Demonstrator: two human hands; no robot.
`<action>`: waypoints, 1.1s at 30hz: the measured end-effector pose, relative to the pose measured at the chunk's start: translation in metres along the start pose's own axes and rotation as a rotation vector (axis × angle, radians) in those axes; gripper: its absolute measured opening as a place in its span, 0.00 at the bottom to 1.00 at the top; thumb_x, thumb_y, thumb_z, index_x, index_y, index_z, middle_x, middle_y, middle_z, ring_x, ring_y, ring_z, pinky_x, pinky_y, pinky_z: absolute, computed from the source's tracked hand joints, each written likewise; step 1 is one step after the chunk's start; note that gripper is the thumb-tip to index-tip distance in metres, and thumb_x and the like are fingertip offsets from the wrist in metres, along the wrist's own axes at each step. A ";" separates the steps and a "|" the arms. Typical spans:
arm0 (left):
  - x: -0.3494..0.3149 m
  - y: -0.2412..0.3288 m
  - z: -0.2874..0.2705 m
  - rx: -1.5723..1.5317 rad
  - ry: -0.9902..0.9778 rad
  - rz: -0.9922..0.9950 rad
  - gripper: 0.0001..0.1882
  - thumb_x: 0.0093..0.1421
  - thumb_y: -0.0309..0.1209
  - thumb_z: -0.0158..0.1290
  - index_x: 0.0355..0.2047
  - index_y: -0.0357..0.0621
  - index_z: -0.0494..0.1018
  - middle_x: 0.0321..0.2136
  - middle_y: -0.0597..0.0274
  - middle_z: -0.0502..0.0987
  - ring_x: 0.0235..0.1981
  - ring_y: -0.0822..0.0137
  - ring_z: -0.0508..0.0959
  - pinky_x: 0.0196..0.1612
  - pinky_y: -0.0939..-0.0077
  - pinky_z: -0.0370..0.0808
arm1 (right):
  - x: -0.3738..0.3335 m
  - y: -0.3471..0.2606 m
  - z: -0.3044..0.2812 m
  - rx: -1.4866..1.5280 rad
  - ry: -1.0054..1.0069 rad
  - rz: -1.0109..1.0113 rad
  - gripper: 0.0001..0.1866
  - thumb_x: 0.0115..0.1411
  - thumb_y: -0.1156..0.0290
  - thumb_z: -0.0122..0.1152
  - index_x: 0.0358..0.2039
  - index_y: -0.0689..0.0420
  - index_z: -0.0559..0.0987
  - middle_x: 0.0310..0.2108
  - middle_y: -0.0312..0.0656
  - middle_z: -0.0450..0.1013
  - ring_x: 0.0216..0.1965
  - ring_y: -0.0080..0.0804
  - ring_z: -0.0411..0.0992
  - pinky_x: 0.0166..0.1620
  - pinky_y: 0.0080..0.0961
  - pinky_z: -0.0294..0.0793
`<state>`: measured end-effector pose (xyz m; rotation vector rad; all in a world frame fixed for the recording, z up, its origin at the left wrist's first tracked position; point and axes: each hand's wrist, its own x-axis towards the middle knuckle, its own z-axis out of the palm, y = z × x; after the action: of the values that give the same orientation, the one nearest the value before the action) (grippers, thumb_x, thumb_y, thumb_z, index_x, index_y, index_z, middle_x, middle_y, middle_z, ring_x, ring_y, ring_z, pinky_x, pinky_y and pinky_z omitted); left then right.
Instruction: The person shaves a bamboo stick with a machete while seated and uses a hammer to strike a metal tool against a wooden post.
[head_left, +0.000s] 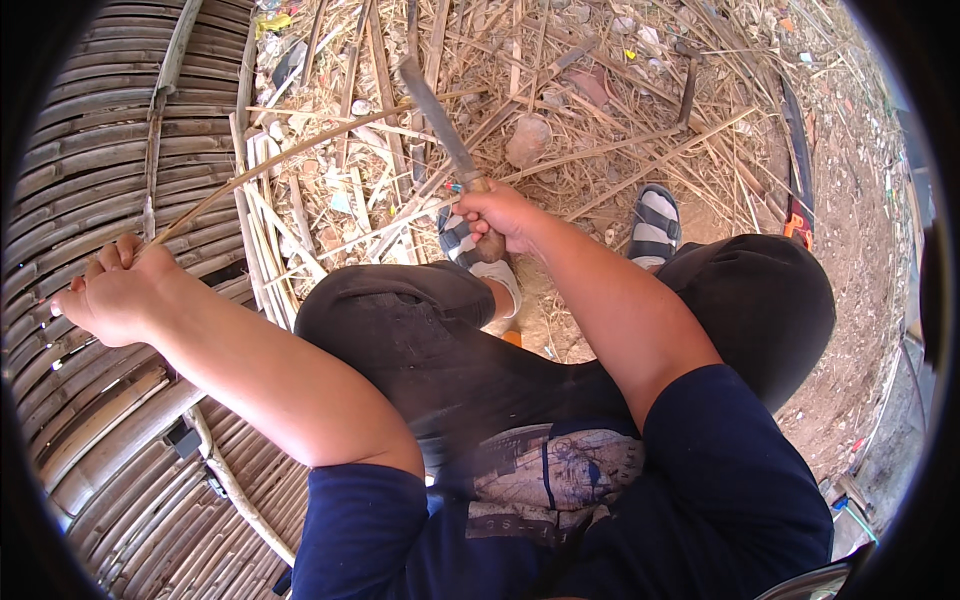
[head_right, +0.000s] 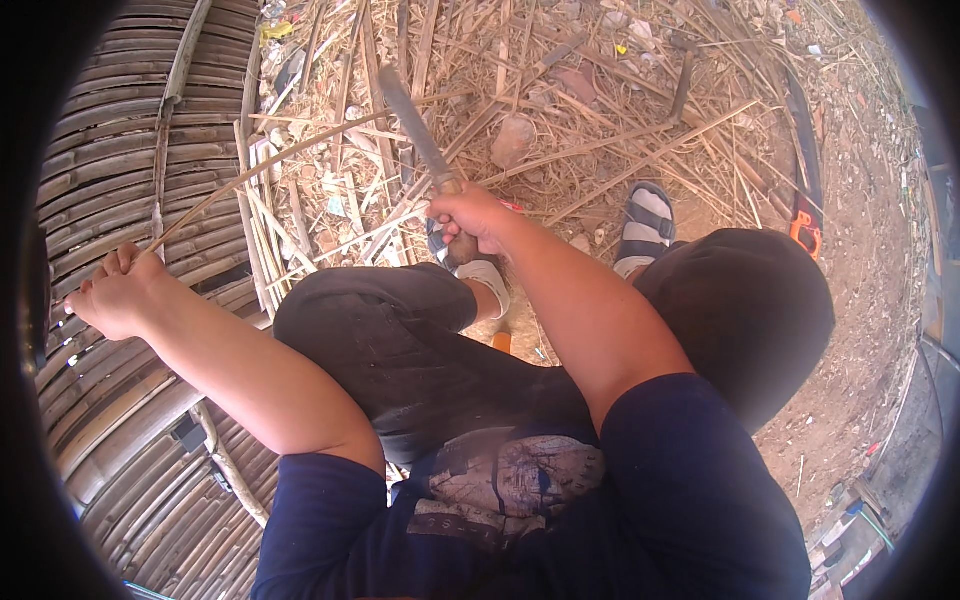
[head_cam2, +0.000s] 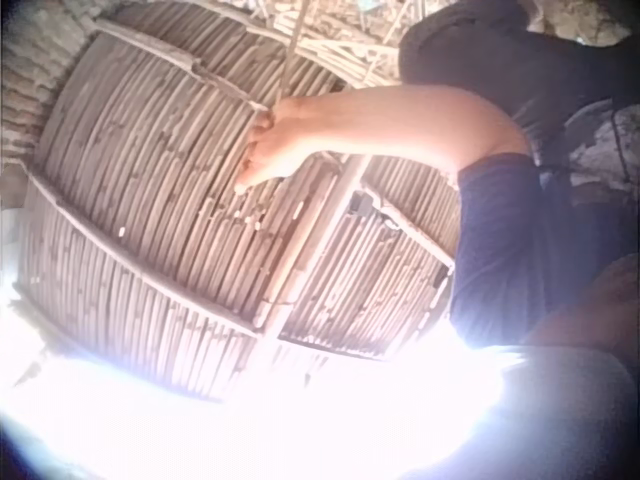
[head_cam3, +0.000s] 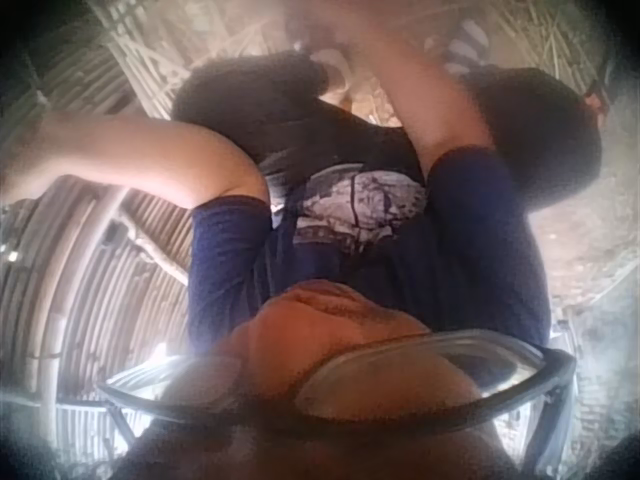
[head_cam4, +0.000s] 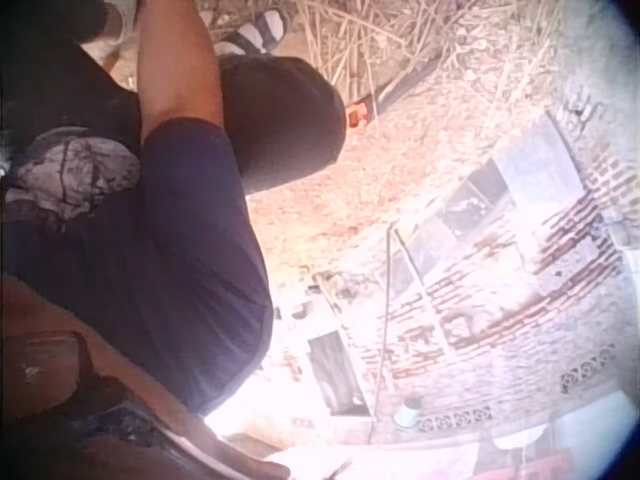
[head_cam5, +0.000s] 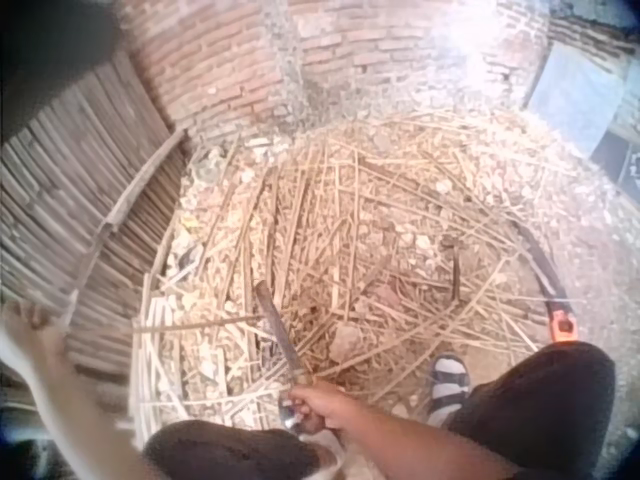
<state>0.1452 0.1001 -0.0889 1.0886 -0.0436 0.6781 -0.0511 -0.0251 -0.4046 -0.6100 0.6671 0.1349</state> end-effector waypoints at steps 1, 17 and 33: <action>0.001 0.000 0.000 -0.005 -0.011 0.002 0.16 0.71 0.43 0.48 0.31 0.47 0.59 0.17 0.71 0.46 0.20 0.70 0.46 0.23 0.71 0.48 | 0.000 0.000 0.002 0.012 0.000 -0.001 0.12 0.59 0.75 0.64 0.38 0.53 0.68 0.22 0.27 0.65 0.17 0.13 0.63 0.24 0.20 0.71; 0.004 0.000 0.002 -0.031 0.003 0.000 0.16 0.70 0.41 0.47 0.30 0.46 0.59 0.17 0.71 0.47 0.20 0.70 0.46 0.23 0.70 0.47 | 0.002 -0.005 -0.003 0.082 -0.070 0.000 0.08 0.61 0.75 0.62 0.33 0.55 0.69 0.22 0.29 0.66 0.17 0.13 0.63 0.26 0.20 0.72; 0.001 -0.002 -0.002 -0.042 -0.052 0.014 0.17 0.72 0.43 0.46 0.32 0.45 0.59 0.16 0.72 0.46 0.19 0.71 0.46 0.23 0.72 0.47 | 0.006 -0.005 0.009 0.105 -0.030 -0.025 0.08 0.60 0.75 0.62 0.34 0.55 0.70 0.21 0.29 0.66 0.16 0.14 0.62 0.24 0.20 0.72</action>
<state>0.1464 0.1016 -0.0916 1.0666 -0.1096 0.6590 -0.0404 -0.0248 -0.4003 -0.5145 0.6327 0.0850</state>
